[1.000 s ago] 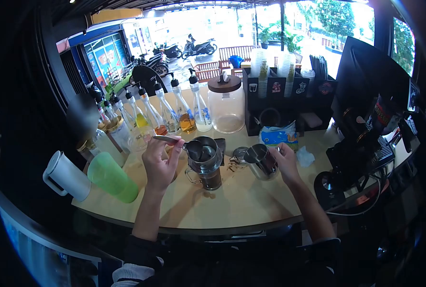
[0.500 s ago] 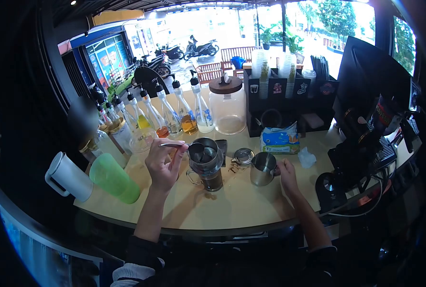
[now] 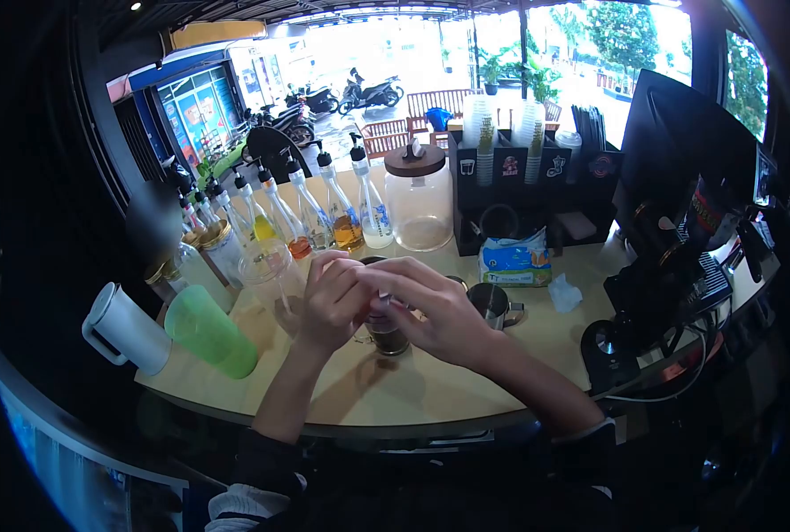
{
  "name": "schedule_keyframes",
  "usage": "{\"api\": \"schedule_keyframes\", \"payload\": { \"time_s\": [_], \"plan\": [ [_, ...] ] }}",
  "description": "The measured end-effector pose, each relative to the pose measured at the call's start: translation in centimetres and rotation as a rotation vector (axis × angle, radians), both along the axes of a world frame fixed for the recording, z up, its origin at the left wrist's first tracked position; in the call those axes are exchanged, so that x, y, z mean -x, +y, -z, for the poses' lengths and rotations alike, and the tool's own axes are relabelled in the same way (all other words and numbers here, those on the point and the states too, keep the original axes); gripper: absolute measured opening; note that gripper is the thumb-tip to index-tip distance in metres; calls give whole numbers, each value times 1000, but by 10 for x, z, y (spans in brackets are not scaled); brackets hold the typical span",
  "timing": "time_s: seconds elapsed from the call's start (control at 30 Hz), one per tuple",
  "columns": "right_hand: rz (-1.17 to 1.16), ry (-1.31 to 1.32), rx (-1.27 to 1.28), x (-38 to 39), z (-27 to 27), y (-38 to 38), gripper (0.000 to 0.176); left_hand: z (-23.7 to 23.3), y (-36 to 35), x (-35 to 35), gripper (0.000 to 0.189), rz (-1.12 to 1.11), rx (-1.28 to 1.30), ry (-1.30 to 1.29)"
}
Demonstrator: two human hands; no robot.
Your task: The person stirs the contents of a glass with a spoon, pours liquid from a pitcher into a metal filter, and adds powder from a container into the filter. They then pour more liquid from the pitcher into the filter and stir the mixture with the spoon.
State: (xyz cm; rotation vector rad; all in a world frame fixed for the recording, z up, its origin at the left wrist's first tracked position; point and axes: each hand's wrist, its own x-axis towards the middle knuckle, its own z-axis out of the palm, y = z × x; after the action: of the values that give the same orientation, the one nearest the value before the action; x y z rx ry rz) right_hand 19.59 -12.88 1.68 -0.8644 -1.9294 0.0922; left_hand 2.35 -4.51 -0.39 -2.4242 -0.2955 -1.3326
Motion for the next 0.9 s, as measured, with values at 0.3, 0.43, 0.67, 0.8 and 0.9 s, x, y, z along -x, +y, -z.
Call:
{"api": "schedule_keyframes", "payload": {
  "time_s": [0.3,0.43,0.67,0.8,0.9],
  "plan": [
    [59,43,-122,0,11,16,19,13,20,19,84,-160,464,-66],
    [73,-44,-143,1,25,20,26,26,31,17,93,-254,592,54],
    [98,-185,-232,6,48,34,31,32,36,15,83,-176,739,15],
    [-107,1,-139,7,48,33,22,33,45,18,79,-25,788,-117],
    [-69,64,-181,4,44,33,18,28,42,19,79,121,813,-180]
  ]
}}
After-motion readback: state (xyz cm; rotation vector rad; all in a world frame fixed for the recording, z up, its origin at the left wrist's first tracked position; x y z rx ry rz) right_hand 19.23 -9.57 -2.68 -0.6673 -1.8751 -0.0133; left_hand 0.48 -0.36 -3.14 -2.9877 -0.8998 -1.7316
